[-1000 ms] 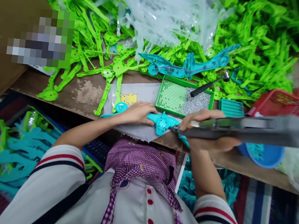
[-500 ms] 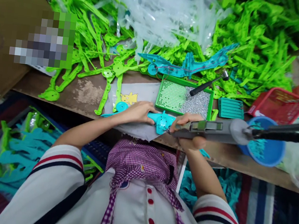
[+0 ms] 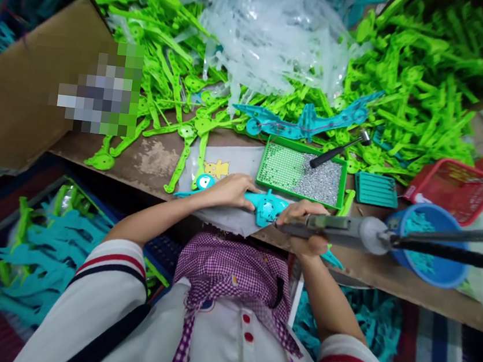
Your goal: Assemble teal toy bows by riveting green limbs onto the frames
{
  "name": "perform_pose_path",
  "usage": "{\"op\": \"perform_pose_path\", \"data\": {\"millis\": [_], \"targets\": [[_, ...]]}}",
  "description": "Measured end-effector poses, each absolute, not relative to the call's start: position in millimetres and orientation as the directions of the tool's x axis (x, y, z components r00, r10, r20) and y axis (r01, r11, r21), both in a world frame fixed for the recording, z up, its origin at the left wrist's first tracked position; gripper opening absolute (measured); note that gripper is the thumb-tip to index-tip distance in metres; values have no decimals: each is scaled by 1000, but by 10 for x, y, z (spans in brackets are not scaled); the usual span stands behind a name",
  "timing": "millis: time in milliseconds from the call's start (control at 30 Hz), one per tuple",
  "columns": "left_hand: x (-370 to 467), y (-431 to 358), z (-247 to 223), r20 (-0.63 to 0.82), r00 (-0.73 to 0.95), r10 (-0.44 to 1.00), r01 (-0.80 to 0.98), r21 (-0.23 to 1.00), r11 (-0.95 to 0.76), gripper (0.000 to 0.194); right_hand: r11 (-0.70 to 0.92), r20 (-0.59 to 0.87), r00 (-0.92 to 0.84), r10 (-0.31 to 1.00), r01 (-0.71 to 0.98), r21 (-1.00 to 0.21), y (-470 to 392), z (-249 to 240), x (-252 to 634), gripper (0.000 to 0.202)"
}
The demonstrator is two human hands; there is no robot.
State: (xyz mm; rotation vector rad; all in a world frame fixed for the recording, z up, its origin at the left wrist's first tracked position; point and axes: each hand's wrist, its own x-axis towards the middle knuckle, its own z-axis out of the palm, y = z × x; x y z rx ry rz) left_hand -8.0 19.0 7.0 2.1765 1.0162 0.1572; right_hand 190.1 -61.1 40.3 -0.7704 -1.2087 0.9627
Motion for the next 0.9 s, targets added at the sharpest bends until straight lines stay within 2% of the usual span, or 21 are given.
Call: {"op": "perform_pose_path", "data": {"millis": [100, 200, 267, 333, 433, 500, 567, 633, 733, 800, 900], "targets": [[-96, 215, 40, -169, 690, 704, 598, 682, -422, 52, 428, 377, 275, 884, -154, -891, -538, 662, 1793, 56], [-89, 224, -11, -144, 704, 695, 582, 678, -449, 49, 528, 427, 444, 788, -131, -839, -422, 997, 1604, 56], [-79, 203, -23, -97, 724, 683, 555, 669, -494, 49, 586, 464, 469, 752, -152, -796, -368, 1134, 1504, 57], [-97, 154, 10, 11, 721, 693, 512, 666, -543, 55, 551, 426, 445, 787, -197, -811, -372, 1145, 1491, 58], [-261, 25, 152, 239, 602, 762, 465, 671, -578, 59, 441, 317, 436, 842, -220, -870, -485, 973, 1659, 59], [-486, -80, 262, 311, 413, 856, 507, 702, -500, 44, 420, 300, 457, 837, -188, -888, -588, 835, 1842, 60], [-767, -179, 332, 240, 169, 956, 600, 744, -293, 30, 433, 325, 479, 815, -132, -892, -667, 738, 2006, 60], [-1026, -256, 343, 66, 33, 997, 669, 740, -72, 28, 435, 341, 479, 809, -97, -895, -695, 682, 2105, 62], [-1248, -322, 285, -152, 0, 988, 730, 676, 103, 30, 400, 298, 475, 828, -129, -907, -649, 626, 2127, 64], [-1284, -320, 228, -212, -32, 977, 730, 662, 168, 34, 401, 287, 476, 831, -156, -903, -604, 589, 2095, 60], [-1281, -247, 150, -293, -94, 951, 640, 715, 284, 39, 445, 339, 446, 829, -158, -882, -579, 536, 2048, 52]]}}
